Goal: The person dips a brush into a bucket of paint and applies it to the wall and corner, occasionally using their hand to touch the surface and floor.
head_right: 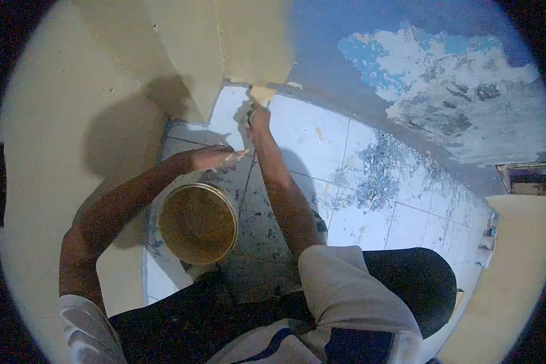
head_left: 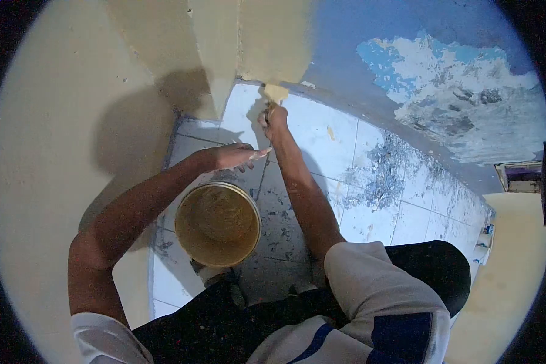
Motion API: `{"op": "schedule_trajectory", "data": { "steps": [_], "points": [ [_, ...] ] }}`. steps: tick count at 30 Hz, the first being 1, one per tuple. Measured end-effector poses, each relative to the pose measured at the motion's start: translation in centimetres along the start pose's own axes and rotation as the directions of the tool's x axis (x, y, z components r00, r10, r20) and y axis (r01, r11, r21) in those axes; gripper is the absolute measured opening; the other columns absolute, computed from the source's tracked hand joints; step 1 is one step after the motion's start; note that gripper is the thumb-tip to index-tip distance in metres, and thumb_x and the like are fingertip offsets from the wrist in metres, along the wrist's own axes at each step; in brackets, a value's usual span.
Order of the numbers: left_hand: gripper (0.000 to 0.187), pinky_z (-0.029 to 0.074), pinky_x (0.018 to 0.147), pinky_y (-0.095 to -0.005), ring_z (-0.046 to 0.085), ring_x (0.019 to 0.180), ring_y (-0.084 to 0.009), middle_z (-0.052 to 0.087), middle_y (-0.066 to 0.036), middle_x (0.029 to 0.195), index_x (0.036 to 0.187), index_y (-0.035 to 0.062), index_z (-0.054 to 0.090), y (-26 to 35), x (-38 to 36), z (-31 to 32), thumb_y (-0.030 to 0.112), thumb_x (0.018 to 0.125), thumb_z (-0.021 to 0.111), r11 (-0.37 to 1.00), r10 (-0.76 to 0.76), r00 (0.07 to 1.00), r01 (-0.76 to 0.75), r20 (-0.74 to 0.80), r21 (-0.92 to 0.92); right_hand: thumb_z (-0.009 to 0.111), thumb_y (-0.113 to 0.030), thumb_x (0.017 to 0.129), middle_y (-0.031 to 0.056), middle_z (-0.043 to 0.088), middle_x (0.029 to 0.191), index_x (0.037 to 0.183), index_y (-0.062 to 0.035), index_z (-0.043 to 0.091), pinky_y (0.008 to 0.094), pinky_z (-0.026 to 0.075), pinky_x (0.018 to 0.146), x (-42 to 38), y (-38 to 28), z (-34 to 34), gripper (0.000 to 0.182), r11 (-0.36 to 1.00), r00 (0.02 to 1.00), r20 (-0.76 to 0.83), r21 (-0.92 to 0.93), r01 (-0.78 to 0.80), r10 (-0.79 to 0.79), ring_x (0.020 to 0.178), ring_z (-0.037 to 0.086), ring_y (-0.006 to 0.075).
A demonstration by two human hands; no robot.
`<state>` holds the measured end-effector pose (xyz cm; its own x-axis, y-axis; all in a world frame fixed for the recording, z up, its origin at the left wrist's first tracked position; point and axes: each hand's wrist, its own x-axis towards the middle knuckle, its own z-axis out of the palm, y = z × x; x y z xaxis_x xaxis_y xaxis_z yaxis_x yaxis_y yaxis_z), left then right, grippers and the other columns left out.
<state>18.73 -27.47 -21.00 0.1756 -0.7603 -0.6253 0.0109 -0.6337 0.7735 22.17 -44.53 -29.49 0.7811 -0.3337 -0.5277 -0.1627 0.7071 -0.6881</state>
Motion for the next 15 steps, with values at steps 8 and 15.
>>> {"op": "schedule_trajectory", "data": {
  "steps": [8,15],
  "points": [
    [0.061,0.041,0.093,-0.0352,0.052,0.103,-0.0219,0.046,-0.012,0.135,0.141,0.0134,0.034,-3.1,1.3,0.4,0.053,0.095,0.032,0.982,0.156,0.987,-0.15,-0.048,0.115,0.046,-0.016,0.092,-0.0007,0.038,0.06,0.091,-0.0056,0.049,0.0254,0.03,0.041,-4.3,-6.8,7.2,0.011,0.966,0.961,0.132,-0.059,0.252,-0.242,0.046,0.037,0.011],
    [0.066,0.04,0.088,-0.034,0.051,0.093,-0.0188,0.058,-0.01,0.105,0.127,0.0033,0.049,-3.2,1.8,0.0,0.057,0.092,0.037,0.988,0.03,0.998,-0.02,-0.058,0.156,0.046,-0.036,0.095,-0.0013,0.04,0.06,0.094,-0.011,0.047,0.025,0.03,0.041,-8.5,-8.0,10.1,0.025,0.878,0.837,0.305,-0.005,0.478,-0.454,0.045,0.037,0.0099]
  ]
}}
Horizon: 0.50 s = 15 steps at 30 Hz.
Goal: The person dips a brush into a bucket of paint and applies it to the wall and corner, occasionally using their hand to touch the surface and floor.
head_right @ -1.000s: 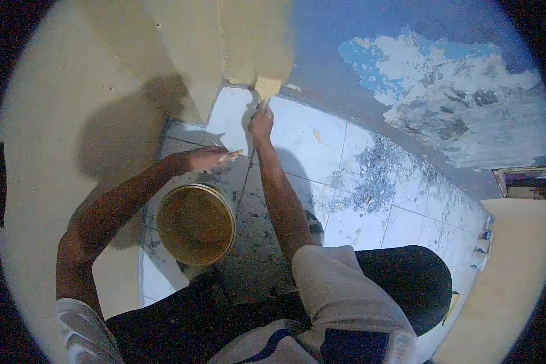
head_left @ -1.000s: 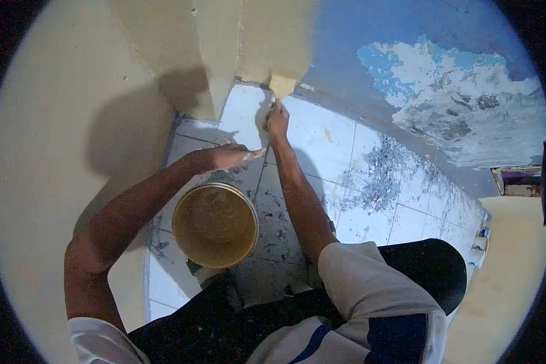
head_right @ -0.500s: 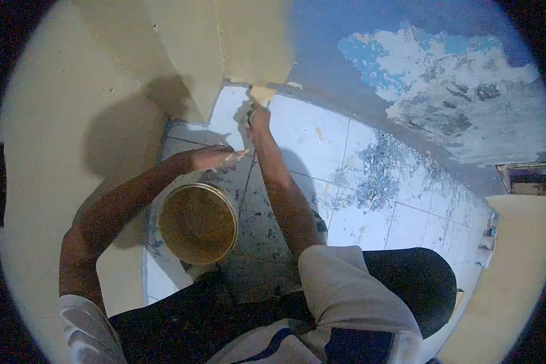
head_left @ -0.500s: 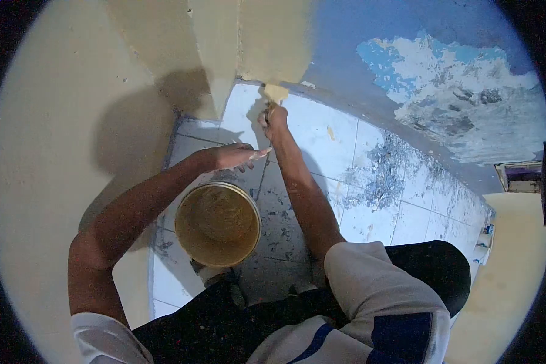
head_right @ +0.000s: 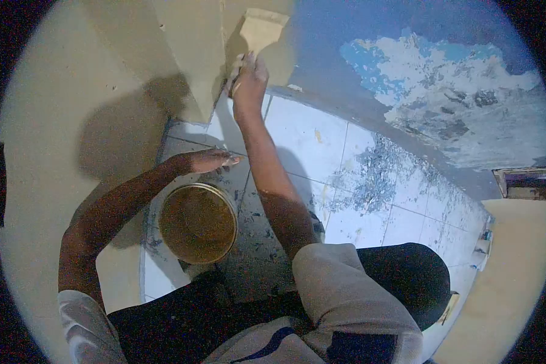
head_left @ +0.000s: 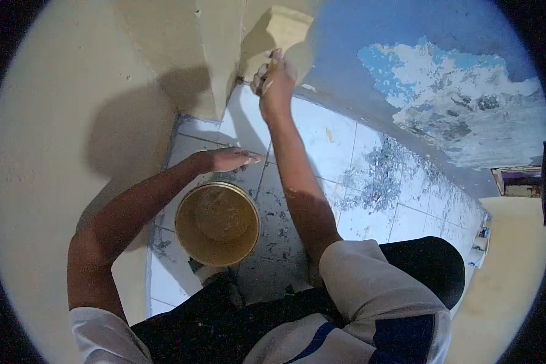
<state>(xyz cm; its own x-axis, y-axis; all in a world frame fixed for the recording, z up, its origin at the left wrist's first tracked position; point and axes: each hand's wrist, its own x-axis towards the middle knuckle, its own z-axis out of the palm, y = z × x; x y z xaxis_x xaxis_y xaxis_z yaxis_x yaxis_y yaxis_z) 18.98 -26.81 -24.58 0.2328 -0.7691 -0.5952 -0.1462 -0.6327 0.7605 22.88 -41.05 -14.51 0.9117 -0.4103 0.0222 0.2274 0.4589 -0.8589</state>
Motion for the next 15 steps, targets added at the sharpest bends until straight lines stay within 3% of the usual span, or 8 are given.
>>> {"op": "schedule_trajectory", "data": {
  "steps": [2,4,6,9,12,15],
  "points": [
    [0.065,0.041,0.085,-0.034,0.05,0.089,-0.0178,0.056,-0.009,0.098,0.127,0.004,0.05,-3.5,1.9,0.0,0.058,0.092,0.037,0.989,0.147,0.989,-0.147,-0.028,0.002,0.046,-0.036,0.095,-0.0009,0.04,0.06,0.093,-0.0105,0.047,0.0252,0.029,0.039,0.3,3.2,-1.3,0.026,0.991,0.982,-0.133,0.028,-0.132,0.135,0.043,0.036,0.0101],
    [0.064,0.042,0.084,-0.0339,0.05,0.088,-0.0171,0.056,-0.008,0.096,0.126,0.0044,0.05,-3.2,1.0,-0.4,0.057,0.092,0.038,0.99,0.142,0.989,-0.142,-0.038,-0.007,0.046,-0.036,0.095,-0.0006,0.04,0.06,0.092,-0.01,0.047,0.0255,0.028,0.038,0.9,7.3,-3.5,0.026,0.978,0.957,-0.203,0.034,-0.207,0.21,0.041,0.035,0.0105],
    [0.063,0.042,0.085,-0.0336,0.05,0.09,-0.0167,0.057,-0.009,0.099,0.125,0.0046,0.05,1.0,-2.4,-1.0,0.057,0.092,0.039,1.0,-0.005,1.0,0.004,-0.024,-0.029,0.046,-0.035,0.095,-0.0003,0.04,0.059,0.089,-0.0093,0.048,0.0259,0.028,0.037,1.2,12.0,-6.5,0.026,0.974,0.95,-0.22,-0.004,-0.226,0.219,0.041,0.034,0.0112],
    [0.062,0.041,0.087,-0.0336,0.051,0.096,-0.017,0.058,-0.01,0.106,0.126,0.0055,0.051,0.7,-1.6,-1.2,0.056,0.091,0.041,0.955,-0.293,0.956,0.292,0.012,0.057,0.044,-0.03,0.095,0.0008,0.044,0.058,0.083,-0.0095,0.05,0.0289,0.035,0.038,1.0,16.2,-9.9,0.024,0.884,0.834,-0.294,0.138,-0.446,0.467,0.046,0.043,0.0124],
    [0.06,0.042,0.09,-0.0341,0.052,0.096,-0.0202,0.058,-0.014,0.109,0.131,0.0055,0.046,-0.1,-2.5,-1.6,0.052,0.094,0.036,0.977,-0.206,0.978,0.206,-0.007,0.059,0.045,-0.025,0.093,0.0019,0.044,0.058,0.083,-0.0096,0.052,0.0293,0.035,0.038,0.1,16.3,-9.3,0.02,0.91,0.85,-0.335,0.065,-0.409,0.406,0.046,0.044,0.014],
    [0.063,0.041,0.089,-0.0327,0.05,0.1,-0.0179,0.055,-0.01,0.115,0.127,0.0086,0.05,-2.5,-2.2,-1.2,0.059,0.09,0.04,0.97,0.215,0.973,-0.203,-0.081,0.13,0.047,-0.023,0.093,0.0018,0.042,0.061,0.085,-0.0059,0.051,0.0278,0.028,0.036,1.3,13.6,-8.4,0.019,0.891,0.86,-0.235,0.106,-0.44,0.453,0.044,0.038,0.0127]
  ]
}}
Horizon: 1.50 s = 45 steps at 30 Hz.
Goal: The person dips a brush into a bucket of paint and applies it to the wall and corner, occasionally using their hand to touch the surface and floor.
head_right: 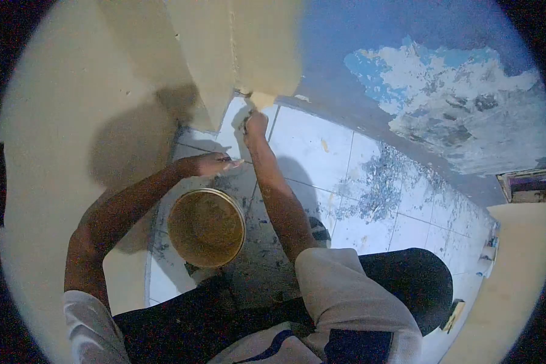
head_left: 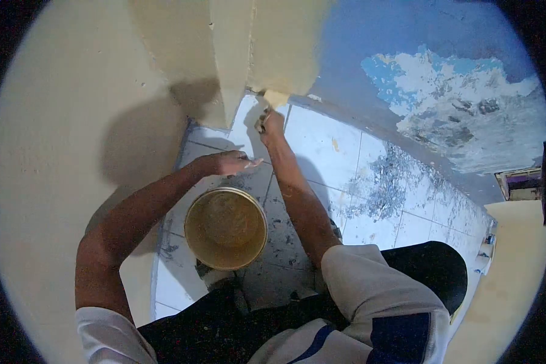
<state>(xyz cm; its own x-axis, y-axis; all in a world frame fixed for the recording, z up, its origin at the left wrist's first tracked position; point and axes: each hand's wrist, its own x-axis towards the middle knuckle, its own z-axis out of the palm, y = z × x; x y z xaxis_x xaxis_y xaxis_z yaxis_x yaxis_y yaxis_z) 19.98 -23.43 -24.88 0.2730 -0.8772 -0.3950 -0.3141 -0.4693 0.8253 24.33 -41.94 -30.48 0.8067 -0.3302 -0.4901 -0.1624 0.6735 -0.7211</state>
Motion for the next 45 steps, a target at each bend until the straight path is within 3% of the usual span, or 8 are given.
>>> {"op": "schedule_trajectory", "data": {
  "steps": [3,6,13,16,18,24,31,45],
  "points": [
    [0.074,0.047,0.08,-0.0352,0.054,0.08,-0.0226,0.058,-0.014,0.091,0.124,0.0023,0.051,2.5,0.9,0.1,0.066,0.087,0.039,0.949,-0.292,0.956,0.294,0.036,-0.118,0.048,-0.018,0.09,-0.0002,0.041,0.061,0.09,-0.0066,0.05,0.0265,0.03,0.039,-2.8,-5.6,4.5,0.012,0.988,0.984,0.104,-0.045,0.149,-0.144,0.045,0.039,0.0112],
    [0.066,0.043,0.089,-0.0346,0.049,0.107,-0.0205,0.051,-0.013,0.127,0.137,0.0107,0.041,0.6,2.3,0.1,0.058,0.091,0.039,0.93,-0.301,0.934,0.333,0.194,-0.159,0.047,-0.019,0.091,-0.0017,0.04,0.062,0.093,-0.0094,0.049,0.0247,0.031,0.04,-6.7,-9.1,8.7,0.01,0.927,0.923,0.115,-0.035,0.373,-0.367,0.047,0.038,0.0086],
    [0.064,0.046,0.086,-0.0379,0.05,0.106,-0.022,0.047,-0.009,0.131,0.137,0.0104,0.039,-0.6,1.9,0.4,0.056,0.092,0.037,0.984,-0.076,0.993,0.09,0.095,-0.152,0.045,-0.029,0.095,-0.0032,0.04,0.061,0.09,-0.0117,0.048,0.023,0.029,0.039,-6.0,-10.9,9.9,0.018,0.717,0.73,0.126,-0.136,0.684,-0.672,0.046,0.037,0.0062],
    [0.062,0.047,0.086,-0.0375,0.051,0.107,-0.0217,0.047,-0.01,0.132,0.138,0.0106,0.039,-3.2,1.5,0.3,0.053,0.093,0.038,0.988,0.065,0.997,-0.058,0.047,-0.141,0.044,-0.035,0.096,-0.0031,0.039,0.058,0.085,-0.0118,0.048,0.0238,0.028,0.037,-5.5,-8.5,6.5,0.026,0.842,0.847,0.007,-0.105,0.529,-0.531,0.044,0.037,0.0068],
    [0.061,0.047,0.086,-0.0375,0.051,0.107,-0.0215,0.048,-0.01,0.13,0.138,0.0107,0.038,-1.8,2.3,0.4,0.052,0.093,0.039,0.912,-0.214,0.971,0.238,0.109,-0.335,0.044,-0.037,0.096,-0.003,0.036,0.054,0.081,-0.0112,0.048,0.0251,0.028,0.036,-1.0,-4.6,1.3,0.03,0.829,0.854,-0.04,-0.269,0.491,-0.519,0.041,0.035,0.0082],
    [0.064,0.048,0.081,-0.0354,0.054,0.1,-0.0203,0.053,-0.011,0.113,0.13,0.0042,0.044,0.2,1.9,0.4,0.055,0.091,0.042,0.899,-0.329,0.942,0.336,0.071,-0.28,0.048,-0.037,0.094,-0.0023,0.037,0.051,0.078,-0.0084,0.049,0.0279,0.026,0.034,-0.2,0.4,-4.7,0.033,0.995,0.991,-0.102,-0.053,0.086,-0.091,0.036,0.033,0.0122],
    [0.06,0.046,0.086,-0.0357,0.053,0.1,-0.0218,0.049,-0.013,0.12,0.131,0.0093,0.045,2.3,0.9,0.3,0.055,0.093,0.04,0.987,-0.075,0.997,0.074,-0.006,-0.143,0.044,-0.022,0.091,0.0031,0.05,0.059,0.087,-0.0053,0.059,0.0299,0.033,0.036,-1.7,0.7,-4.9,0.022,1.0,0.996,-0.084,0.021,-0.01,0.012,0.042,0.044,0.0149],
    [0.058,0.046,0.087,-0.0347,0.053,0.101,-0.0191,0.052,-0.01,0.124,0.136,0.012,0.041,0.4,2.5,0.9,0.052,0.094,0.038,0.924,-0.339,0.935,0.352,0.106,-0.151,0.046,-0.012,0.088,0.0026,0.046,0.06,0.089,-0.002,0.057,0.0266,0.028,0.035,-0.4,-2.9,-4.1,0.015,1.0,0.997,-0.081,-0.021,0.0,-0.002,0.043,0.04,0.0129]
  ]
}}
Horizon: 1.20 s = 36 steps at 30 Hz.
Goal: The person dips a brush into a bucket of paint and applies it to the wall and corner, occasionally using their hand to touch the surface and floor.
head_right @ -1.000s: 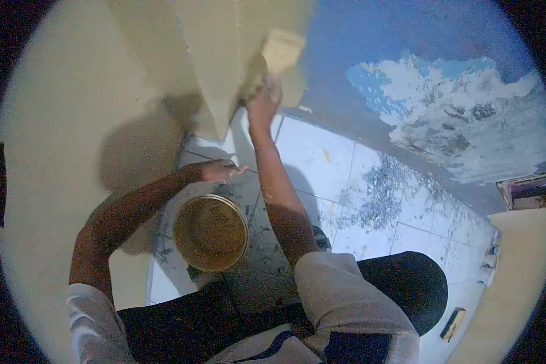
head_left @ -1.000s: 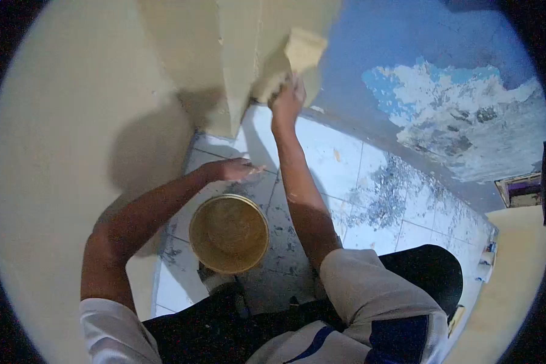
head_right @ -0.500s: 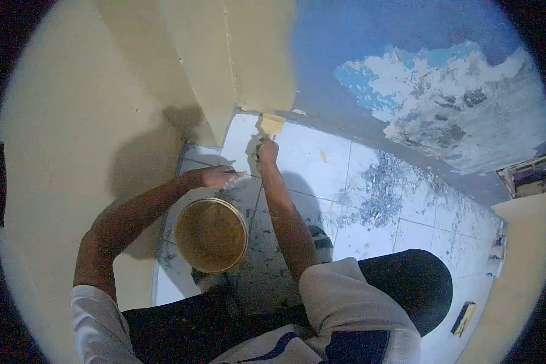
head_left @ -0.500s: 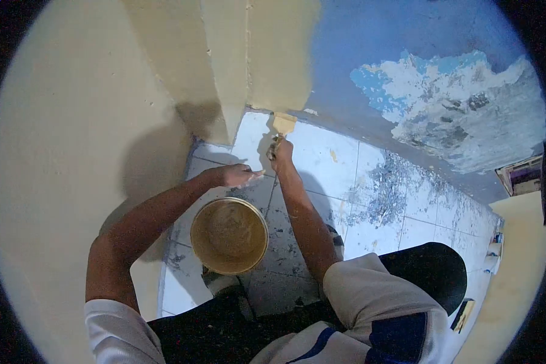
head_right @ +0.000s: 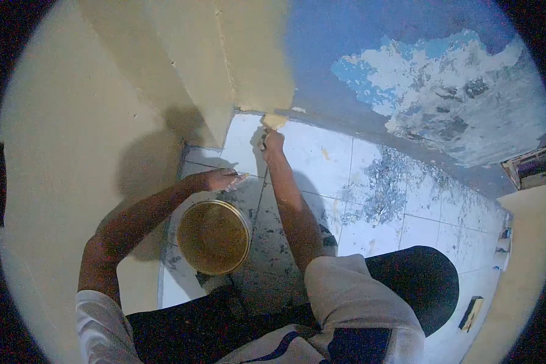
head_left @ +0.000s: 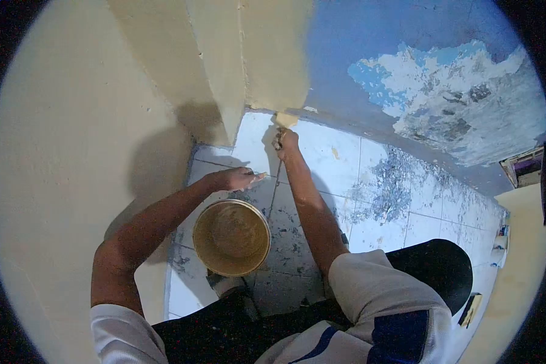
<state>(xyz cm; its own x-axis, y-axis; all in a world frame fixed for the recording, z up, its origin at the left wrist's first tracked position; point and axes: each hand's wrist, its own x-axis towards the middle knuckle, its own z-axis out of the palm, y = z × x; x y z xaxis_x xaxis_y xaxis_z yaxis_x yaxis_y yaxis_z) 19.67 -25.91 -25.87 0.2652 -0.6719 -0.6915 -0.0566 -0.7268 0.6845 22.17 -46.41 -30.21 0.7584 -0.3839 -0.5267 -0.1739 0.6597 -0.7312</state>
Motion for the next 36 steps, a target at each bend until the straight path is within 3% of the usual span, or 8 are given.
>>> {"op": "schedule_trajectory", "data": {
  "steps": [5,9,11,15,19,24,33,36],
  "points": [
    [0.045,0.047,0.089,-0.0344,0.053,0.106,-0.0207,0.049,-0.011,0.13,0.139,0.0149,0.037,-0.8,-0.7,0.0,0.036,0.099,0.035,0.964,0.179,0.984,-0.176,0.003,0.201,0.045,-0.008,0.088,0.0013,0.041,0.058,0.091,0.0011,0.055,0.0257,0.025,0.035,-1.6,-4.2,1.9,0.013,0.996,0.994,0.08,0.044,0.075,-0.079,0.041,0.036,0.0106],
    [0.046,0.044,0.093,-0.0337,0.052,0.11,-0.0242,0.048,-0.013,0.128,0.139,0.0119,0.035,-3.6,0.1,-0.6,0.01,0.095,0.042,0.694,0.566,0.82,-0.528,0.082,0.49,0.051,-0.022,0.092,-0.0008,0.037,0.055,0.084,-0.0052,0.052,0.0246,0.025,0.035,-5.2,-4.6,3.4,0.019,0.97,0.967,0.08,0.03,0.24,-0.242,0.039,0.033,0.0092],
    [0.051,0.044,0.092,-0.0367,0.055,0.102,-0.0262,0.055,-0.014,0.116,0.135,0.0041,0.039,-4.0,0.1,-0.6,0.004,0.086,0.054,0.333,0.84,0.534,-0.646,0.095,0.687,0.05,-0.029,0.093,-0.0017,0.037,0.054,0.081,-0.0083,0.048,0.0246,0.025,0.035,-6.8,-4.4,4.0,0.025,0.933,0.932,0.053,-0.008,0.36,-0.359,0.039,0.033,0.0088],
    [0.05,0.041,0.099,-0.0356,0.053,0.108,-0.0271,0.053,-0.015,0.123,0.135,0.0002,0.038,-3.2,0.2,-1.1,0.005,0.087,0.053,0.181,0.882,0.44,-0.646,0.168,0.741,0.045,-0.037,0.096,-0.0027,0.036,0.052,0.077,-0.0116,0.043,0.0252,0.026,0.034,-2.6,-1.6,2.9,0.032,0.895,0.898,0.022,-0.069,0.44,-0.44,0.037,0.031,0.0084],
    [0.04,0.045,0.093,-0.0339,0.047,0.118,-0.02,0.046,-0.009,0.133,0.136,0.0066,0.04,-2.4,-0.6,-0.9,0.024,0.1,0.033,0.826,0.513,0.857,-0.507,0.045,0.244,0.045,-0.038,0.096,-0.0028,0.036,0.051,0.075,-0.0118,0.044,0.0272,0.027,0.033,0.7,1.3,1.1,0.034,0.93,0.931,-0.029,-0.068,0.363,-0.365,0.037,0.031,0.009],
    [0.041,0.045,0.094,-0.0353,0.048,0.117,-0.0205,0.047,-0.009,0.132,0.136,0.0069,0.041,-1.0,-0.8,-0.5,0.027,0.101,0.032,0.985,0.159,0.987,-0.161,0.025,0.061,0.045,-0.04,0.095,-0.0006,0.04,0.052,0.077,-0.0086,0.053,0.0285,0.029,0.034,2.7,3.8,-0.1,0.037,0.958,0.953,-0.141,-0.146,0.248,-0.268,0.039,0.036,0.0119],
    [0.05,0.042,0.089,-0.034,0.054,0.094,-0.0208,0.056,-0.014,0.109,0.132,0.0011,0.043,-1.4,-1.7,-0.6,0.038,0.098,0.037,0.988,0.143,0.989,-0.145,-0.047,-0.048,0.043,-0.035,0.095,0.0028,0.045,0.061,0.081,-0.0063,0.055,0.0296,0.032,0.036,3.2,4.2,-0.2,0.034,0.994,0.991,-0.08,-0.008,0.107,-0.107,0.045,0.041,0.0147],
    [0.043,0.042,0.089,-0.0333,0.054,0.096,-0.0222,0.056,-0.016,0.111,0.131,-0.0001,0.043,-4.7,0.3,-1.1,0.028,0.1,0.036,0.381,0.853,0.52,-0.684,0.049,0.622,0.045,-0.034,0.095,0.0036,0.046,0.064,0.084,-0.0065,0.053,0.0292,0.031,0.037,2.6,3.2,-0.1,0.03,1.0,0.993,-0.12,0.019,0.005,-0.003,0.049,0.043,0.0147]
  ]
}}
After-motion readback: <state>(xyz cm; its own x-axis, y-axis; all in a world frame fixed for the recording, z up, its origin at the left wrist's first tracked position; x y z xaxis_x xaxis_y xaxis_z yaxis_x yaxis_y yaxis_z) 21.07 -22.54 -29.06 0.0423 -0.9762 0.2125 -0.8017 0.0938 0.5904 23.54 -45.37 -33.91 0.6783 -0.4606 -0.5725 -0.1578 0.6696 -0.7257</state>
